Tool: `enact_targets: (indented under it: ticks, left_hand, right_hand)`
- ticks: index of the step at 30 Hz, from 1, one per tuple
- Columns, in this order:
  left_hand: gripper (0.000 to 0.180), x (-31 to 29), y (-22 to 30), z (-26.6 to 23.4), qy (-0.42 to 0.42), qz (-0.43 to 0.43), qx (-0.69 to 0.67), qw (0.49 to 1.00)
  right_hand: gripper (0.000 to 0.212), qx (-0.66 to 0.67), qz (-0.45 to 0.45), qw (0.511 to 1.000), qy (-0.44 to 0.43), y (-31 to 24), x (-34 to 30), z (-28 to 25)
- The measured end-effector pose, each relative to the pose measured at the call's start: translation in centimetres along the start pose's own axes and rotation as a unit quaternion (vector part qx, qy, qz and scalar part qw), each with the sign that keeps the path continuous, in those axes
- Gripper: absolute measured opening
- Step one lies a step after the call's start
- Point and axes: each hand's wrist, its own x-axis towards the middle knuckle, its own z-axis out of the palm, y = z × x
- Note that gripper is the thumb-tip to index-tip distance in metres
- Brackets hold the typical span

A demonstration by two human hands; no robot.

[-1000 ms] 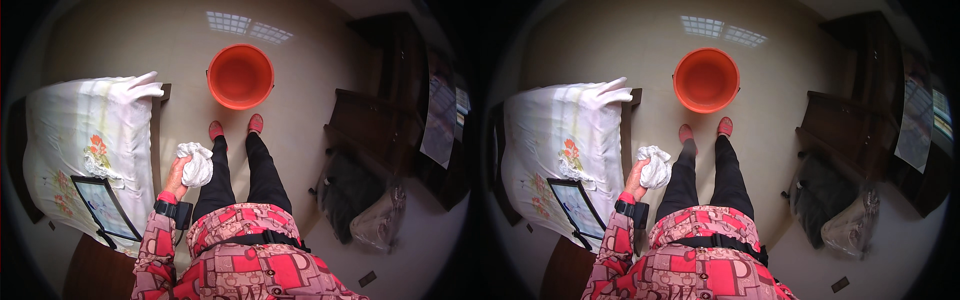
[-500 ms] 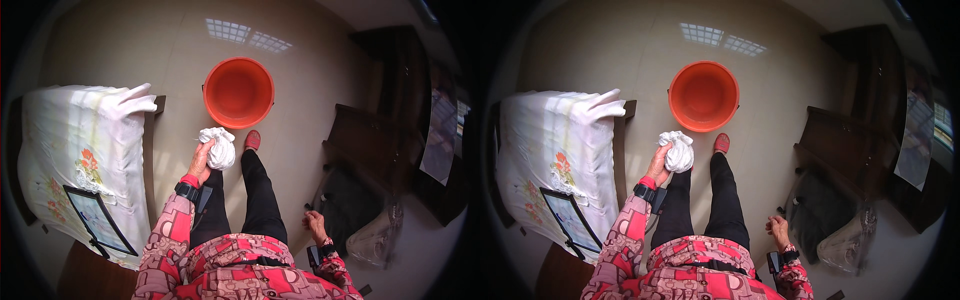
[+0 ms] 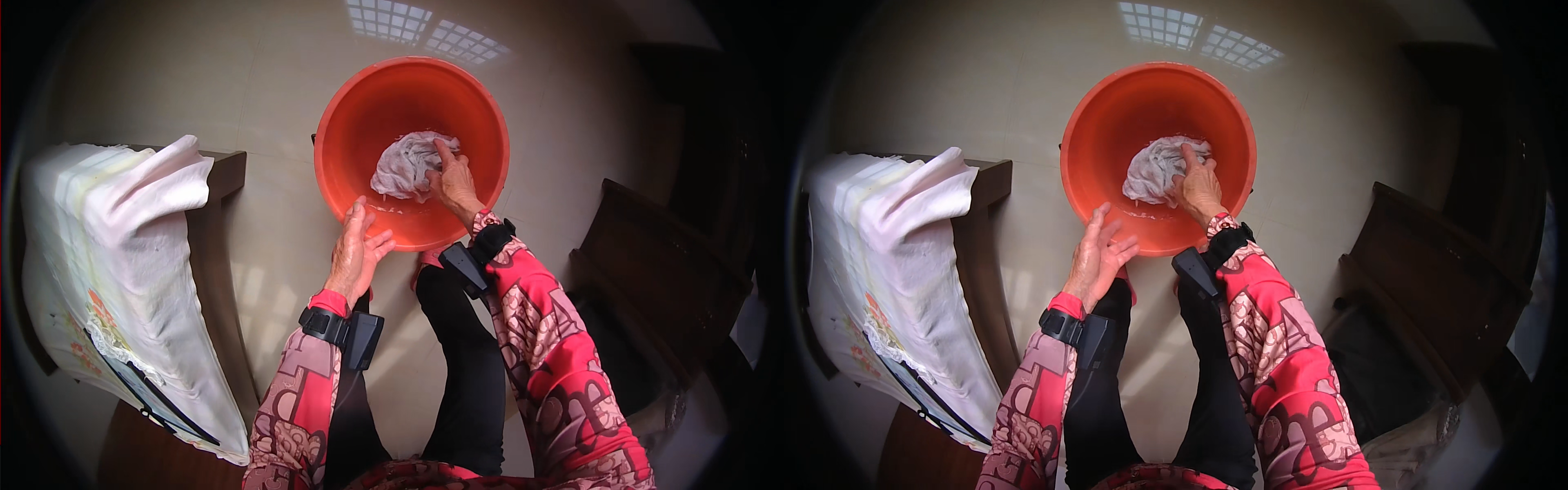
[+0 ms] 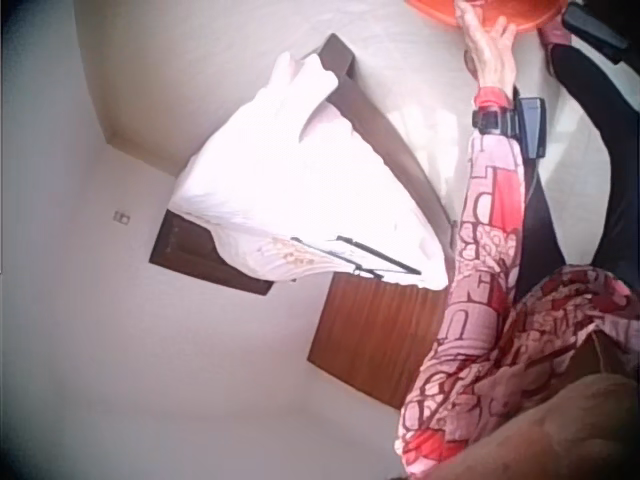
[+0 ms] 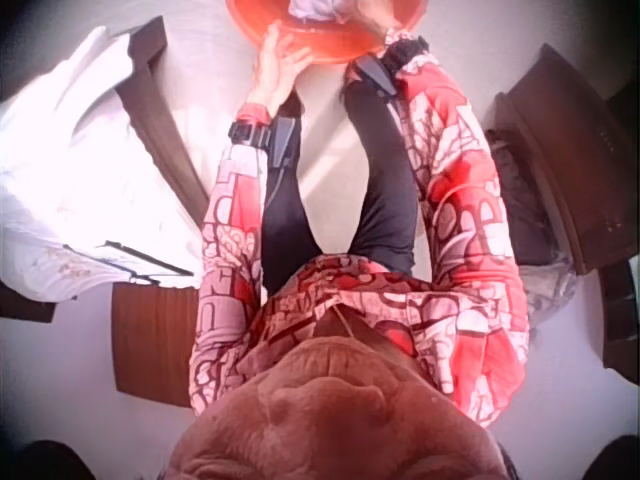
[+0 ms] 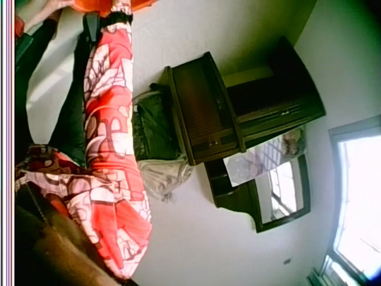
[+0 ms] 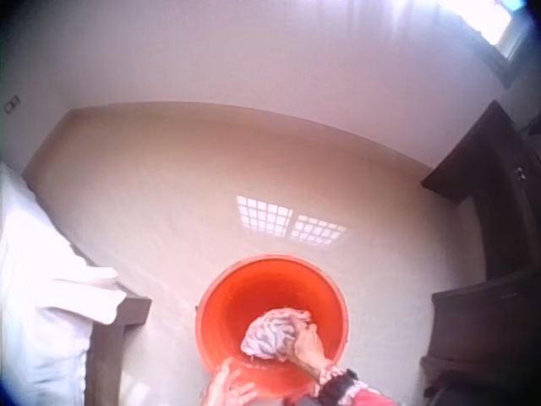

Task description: Cleaning a bedroom by washing a cloth, wiping a bed, and cleaning a vanity mirror and shelves.

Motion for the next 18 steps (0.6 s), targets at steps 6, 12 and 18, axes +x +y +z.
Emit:
enact_targets:
  ticks: [6, 12, 18]
  left_hand:
    - [0.075, 3.6, 1.4, 1.6, -0.025, 0.003, 0.006, 1.0]
    - [0.058, 7.0, 0.3, -1.2, -0.037, -0.003, -0.075, 0.996]
    - [0.027, 6.9, 0.0, 1.3, -0.007, 0.01, -0.119, 0.993]
  right_hand:
    - [0.04, -0.246, 0.043, 0.953, -0.174, 1.7, 6.4, 3.1]
    - [0.029, 0.105, -0.028, 0.983, -0.145, -6.2, -3.7, -0.2]
    - [0.036, -0.019, 0.0, 1.0, 0.006, -4.2, -1.1, 1.7]
